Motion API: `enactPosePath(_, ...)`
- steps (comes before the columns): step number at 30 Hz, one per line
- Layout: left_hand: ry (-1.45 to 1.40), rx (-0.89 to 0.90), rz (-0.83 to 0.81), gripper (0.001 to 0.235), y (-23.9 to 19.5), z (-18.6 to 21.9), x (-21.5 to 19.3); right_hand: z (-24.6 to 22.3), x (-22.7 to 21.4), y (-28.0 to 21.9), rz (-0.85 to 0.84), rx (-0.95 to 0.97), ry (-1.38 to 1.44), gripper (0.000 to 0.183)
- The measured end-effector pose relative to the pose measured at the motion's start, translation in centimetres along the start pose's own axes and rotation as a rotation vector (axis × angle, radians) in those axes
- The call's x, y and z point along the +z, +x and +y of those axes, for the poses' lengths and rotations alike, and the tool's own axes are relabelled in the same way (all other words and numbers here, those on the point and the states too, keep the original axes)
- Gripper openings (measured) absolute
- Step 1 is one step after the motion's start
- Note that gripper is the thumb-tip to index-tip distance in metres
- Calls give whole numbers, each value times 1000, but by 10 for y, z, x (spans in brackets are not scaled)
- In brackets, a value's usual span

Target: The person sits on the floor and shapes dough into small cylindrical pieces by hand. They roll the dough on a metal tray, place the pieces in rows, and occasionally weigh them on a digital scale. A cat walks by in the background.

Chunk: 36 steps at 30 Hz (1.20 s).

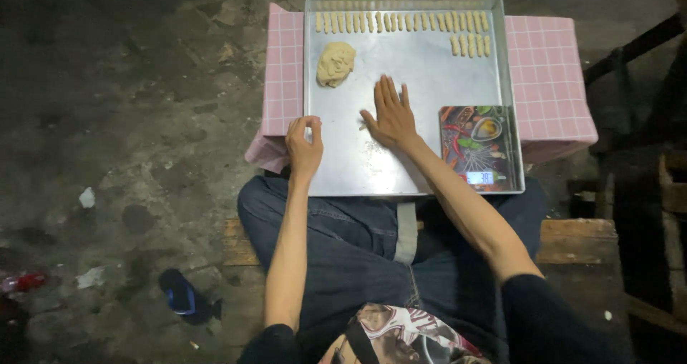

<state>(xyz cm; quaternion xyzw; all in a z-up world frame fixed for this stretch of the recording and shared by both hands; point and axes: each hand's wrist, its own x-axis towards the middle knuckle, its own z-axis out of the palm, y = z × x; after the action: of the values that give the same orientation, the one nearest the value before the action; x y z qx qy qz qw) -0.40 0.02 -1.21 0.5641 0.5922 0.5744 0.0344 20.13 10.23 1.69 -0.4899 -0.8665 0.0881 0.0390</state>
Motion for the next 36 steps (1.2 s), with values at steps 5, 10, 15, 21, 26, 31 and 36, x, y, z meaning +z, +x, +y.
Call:
enactPosePath(5,4,24,6,13,0,5,-1,38,3,-99,-174,-68,-72,92)
enactPosePath(10,53,46,-14,12,-8,2,4,91,39,-121,135,-271,-123,64)
enactPosePath(15,258,366,-247,17,-34,31,35,107,50,-92,385,-488,-10,15)
enactPosePath(21,327,390,-594,19,-64,36,84,106,51,-88,447,-426,1,5)
enactPosePath(26,426,280,-556,11,-49,34,73,64,31,-115,473,-312,75,14)
enactPosePath(31,440,89,-438,18,-30,36,36,-11,24,-138,292,-204,280,50)
enactPosePath(36,271,131,-147,8,-12,32,-4,-47,3,-97,-138,84,174,89)
